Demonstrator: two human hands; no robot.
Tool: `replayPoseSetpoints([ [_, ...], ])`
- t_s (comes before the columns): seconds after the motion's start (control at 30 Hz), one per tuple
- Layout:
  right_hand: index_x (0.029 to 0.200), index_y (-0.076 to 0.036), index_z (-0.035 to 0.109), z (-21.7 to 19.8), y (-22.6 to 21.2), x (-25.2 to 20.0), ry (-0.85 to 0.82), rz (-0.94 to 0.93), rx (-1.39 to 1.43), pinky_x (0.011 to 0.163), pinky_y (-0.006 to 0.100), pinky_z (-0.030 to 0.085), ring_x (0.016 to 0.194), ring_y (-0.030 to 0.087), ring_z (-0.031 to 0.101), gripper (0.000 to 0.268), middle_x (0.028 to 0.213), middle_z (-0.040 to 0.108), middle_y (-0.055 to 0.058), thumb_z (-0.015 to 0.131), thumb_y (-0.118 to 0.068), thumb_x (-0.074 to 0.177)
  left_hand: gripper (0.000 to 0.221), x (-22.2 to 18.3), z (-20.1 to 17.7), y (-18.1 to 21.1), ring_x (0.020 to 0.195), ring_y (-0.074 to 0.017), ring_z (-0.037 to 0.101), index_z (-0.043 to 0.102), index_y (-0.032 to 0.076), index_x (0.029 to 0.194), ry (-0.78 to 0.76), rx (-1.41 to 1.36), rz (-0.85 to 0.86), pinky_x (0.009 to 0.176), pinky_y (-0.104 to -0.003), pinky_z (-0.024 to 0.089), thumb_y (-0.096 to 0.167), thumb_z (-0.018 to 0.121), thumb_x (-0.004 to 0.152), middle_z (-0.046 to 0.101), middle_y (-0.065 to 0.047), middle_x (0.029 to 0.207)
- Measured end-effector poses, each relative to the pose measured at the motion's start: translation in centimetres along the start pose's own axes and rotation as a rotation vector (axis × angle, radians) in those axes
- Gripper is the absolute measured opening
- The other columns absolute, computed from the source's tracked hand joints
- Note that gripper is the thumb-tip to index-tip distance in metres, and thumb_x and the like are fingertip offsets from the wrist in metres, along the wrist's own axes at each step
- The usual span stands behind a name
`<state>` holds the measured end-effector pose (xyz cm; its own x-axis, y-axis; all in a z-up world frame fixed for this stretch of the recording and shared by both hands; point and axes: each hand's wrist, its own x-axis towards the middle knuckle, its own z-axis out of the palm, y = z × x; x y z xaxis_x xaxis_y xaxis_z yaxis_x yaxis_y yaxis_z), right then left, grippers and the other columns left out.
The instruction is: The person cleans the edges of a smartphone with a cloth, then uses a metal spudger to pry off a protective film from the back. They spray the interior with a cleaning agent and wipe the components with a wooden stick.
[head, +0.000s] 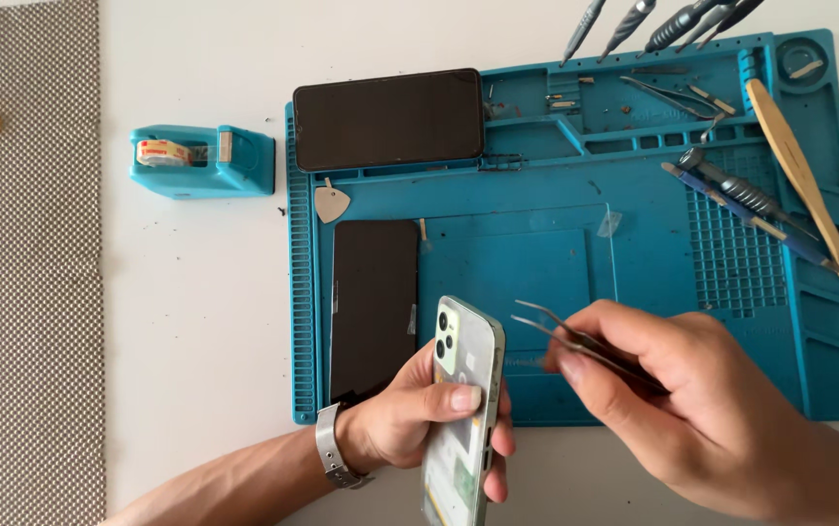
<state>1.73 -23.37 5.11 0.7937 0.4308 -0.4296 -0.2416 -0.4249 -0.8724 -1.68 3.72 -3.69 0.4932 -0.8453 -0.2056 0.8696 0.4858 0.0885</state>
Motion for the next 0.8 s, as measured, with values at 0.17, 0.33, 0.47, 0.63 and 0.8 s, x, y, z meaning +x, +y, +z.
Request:
replayPoseSetpoints([
  [0.17, 0.105, -0.005, 0.069, 0.1, -0.6, 0.4, 0.155, 0.019, -0.082, 0.044, 0.025, 0.036, 0.051, 0.005, 0.042, 0.018, 0.058, 0.055, 0.000, 0.068, -0.019, 0.094, 0.034, 0.6, 0.3, 0.1, 0.091, -0.0400, 0.072, 0.055, -0.004, 0.127, 0.012, 0.043, 0.051, 0.082, -0.053, 0.058, 0.023, 0.067, 0.110, 0.070, -0.025, 0.107],
  [0.33, 0.127, -0.005, 0.065, -0.5, 0.0, 2.4, 0.357, -0.137, -0.372, 0.046, 0.024, 0.046, 0.049, 0.008, 0.056, 0.037, 0.068, 0.060, 0.002, 0.067, -0.013, 0.091, 0.088, 1.9, 2.6, 0.5, 0.122, -0.0347, 0.063, 0.031, 0.006, 0.162, -0.011, -0.020, 0.155, 0.115, -0.063, 0.045, 0.050, 0.066, 0.095, 0.059, -0.018, 0.135],
  [0.47, 0.117, -0.002, 0.061, 0.3, -0.7, 3.6, 0.383, -0.371, -0.847, 0.059, 0.038, 0.050, 0.073, 0.029, 0.066, 0.031, 0.095, 0.068, 0.014, 0.069, -0.015, 0.090, 0.096, 2.4, 4.0, 1.1, 0.133, -0.0335, 0.055, 0.025, 0.004, 0.165, -0.048, 0.099, 0.204, 0.119, -0.061, 0.039, 0.054, 0.060, 0.091, 0.054, -0.015, 0.144],
  [0.63, 0.124, -0.003, 0.059, 0.7, -1.8, 3.5, 0.613, -0.547, -1.141, 0.086, 0.053, 0.053, 0.107, 0.040, 0.065, 0.038, 0.122, 0.060, 0.016, 0.067, -0.008, 0.087, 0.097, 2.7, 3.8, 1.0, 0.137, -0.0314, 0.052, 0.025, 0.001, 0.166, -0.034, 0.003, 0.210, 0.123, -0.052, 0.035, 0.069, 0.037, 0.098, 0.052, -0.018, 0.149],
  [0.8, 0.138, 0.007, 0.049, 2.7, -1.7, 1.1, 0.311, -0.417, -0.616, 0.083, 0.042, 0.058, 0.102, 0.032, 0.069, 0.087, 0.134, 0.054, 0.021, 0.082, -0.044, 0.076, 0.086, 2.7, 2.3, 0.5, 0.141, -0.0283, 0.048, 0.031, 0.012, 0.163, -0.033, 0.031, 0.204, 0.122, -0.054, 0.034, 0.073, 0.027, 0.102, 0.045, -0.014, 0.154],
])
